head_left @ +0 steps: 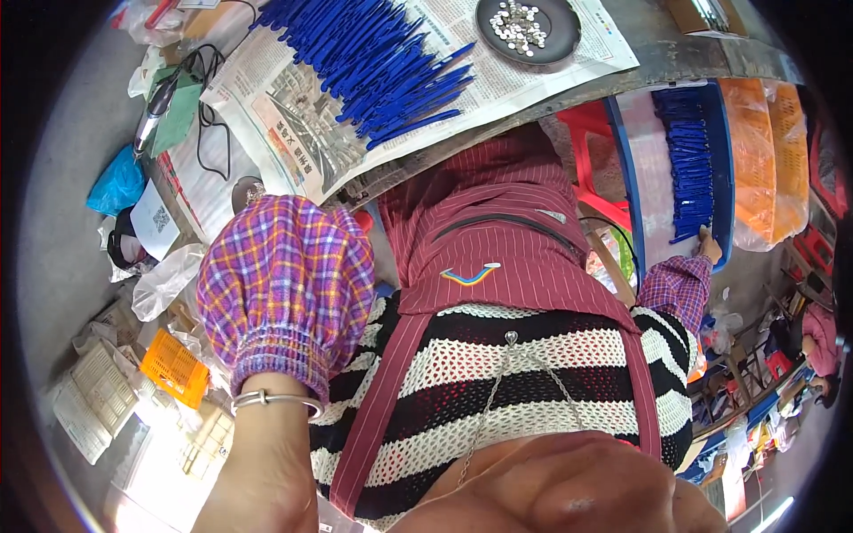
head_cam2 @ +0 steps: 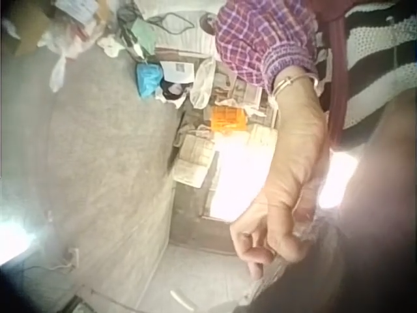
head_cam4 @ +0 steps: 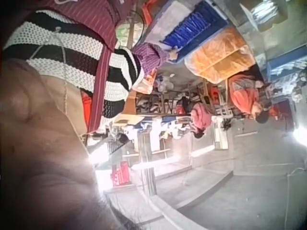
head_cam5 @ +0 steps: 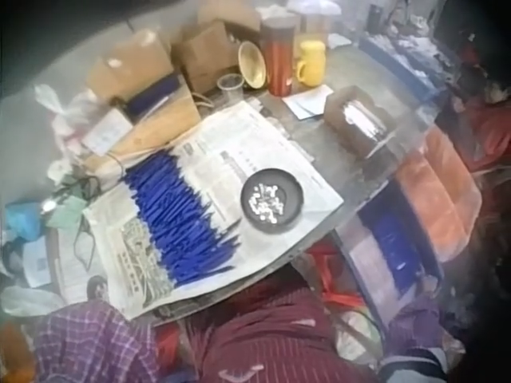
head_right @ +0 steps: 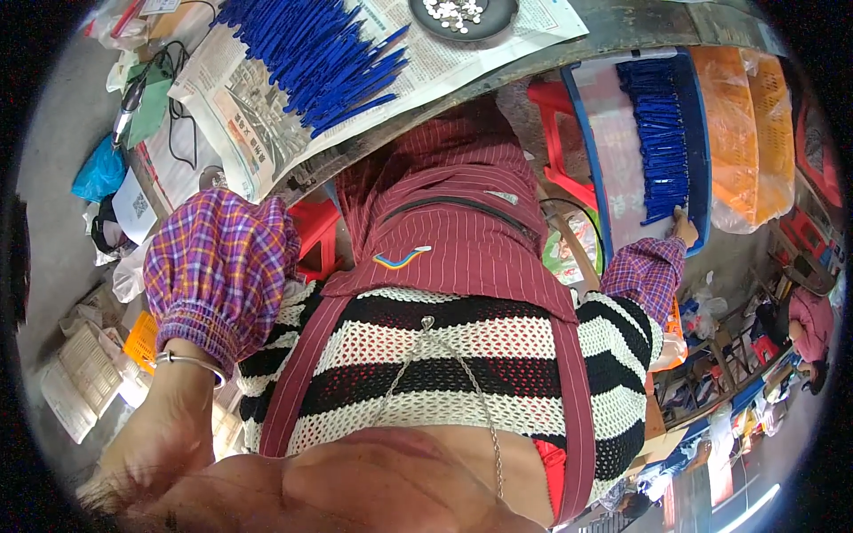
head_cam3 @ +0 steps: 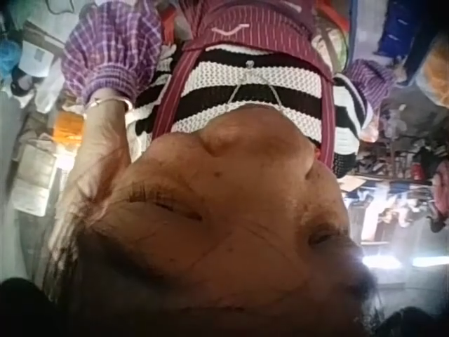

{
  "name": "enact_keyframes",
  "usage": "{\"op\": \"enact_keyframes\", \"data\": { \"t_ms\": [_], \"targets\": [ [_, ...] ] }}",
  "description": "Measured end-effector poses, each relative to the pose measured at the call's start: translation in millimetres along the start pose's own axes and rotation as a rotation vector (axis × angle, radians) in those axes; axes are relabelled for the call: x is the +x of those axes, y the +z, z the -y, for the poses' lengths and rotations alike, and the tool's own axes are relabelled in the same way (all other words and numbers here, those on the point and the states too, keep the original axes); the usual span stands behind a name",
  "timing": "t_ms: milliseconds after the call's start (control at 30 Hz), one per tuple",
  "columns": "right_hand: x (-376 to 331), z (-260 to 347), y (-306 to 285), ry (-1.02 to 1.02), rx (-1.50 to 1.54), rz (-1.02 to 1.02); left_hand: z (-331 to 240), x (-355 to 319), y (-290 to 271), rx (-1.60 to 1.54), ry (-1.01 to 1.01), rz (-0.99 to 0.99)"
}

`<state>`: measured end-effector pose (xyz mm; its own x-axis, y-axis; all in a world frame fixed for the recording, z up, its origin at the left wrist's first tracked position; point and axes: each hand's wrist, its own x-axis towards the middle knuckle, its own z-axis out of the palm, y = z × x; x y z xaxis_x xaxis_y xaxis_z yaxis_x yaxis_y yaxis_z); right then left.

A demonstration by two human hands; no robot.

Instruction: The recorder is manually assembling small metal components onto blue plastic pen bodies at a workbench.

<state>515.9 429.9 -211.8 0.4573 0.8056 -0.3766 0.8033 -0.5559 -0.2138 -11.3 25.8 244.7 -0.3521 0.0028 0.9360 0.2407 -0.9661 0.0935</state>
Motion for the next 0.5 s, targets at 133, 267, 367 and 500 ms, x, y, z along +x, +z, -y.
{"op": "enact_keyframes", "data": {
  "t_ms": [133, 267, 367, 500],
  "targets": [
    [23, -20, 2, 0.027, -0.054, 0.01, -5, -9, -8, -0.015, -0.1, -0.011],
    [-50, 34, 8, -0.065, 0.051, -0.031, -4, -20, -23, 0.555, -0.016, -0.283],
    [-30, -4, -7, -0.036, -0.011, -0.061, -19, -42, -76, 0.686, -0.422, -0.071],
    [-55, -11, -4, -0.206, -0.017, -0.069, -5, -101, -102, 0.506, -0.796, -0.235]
  ]
}}
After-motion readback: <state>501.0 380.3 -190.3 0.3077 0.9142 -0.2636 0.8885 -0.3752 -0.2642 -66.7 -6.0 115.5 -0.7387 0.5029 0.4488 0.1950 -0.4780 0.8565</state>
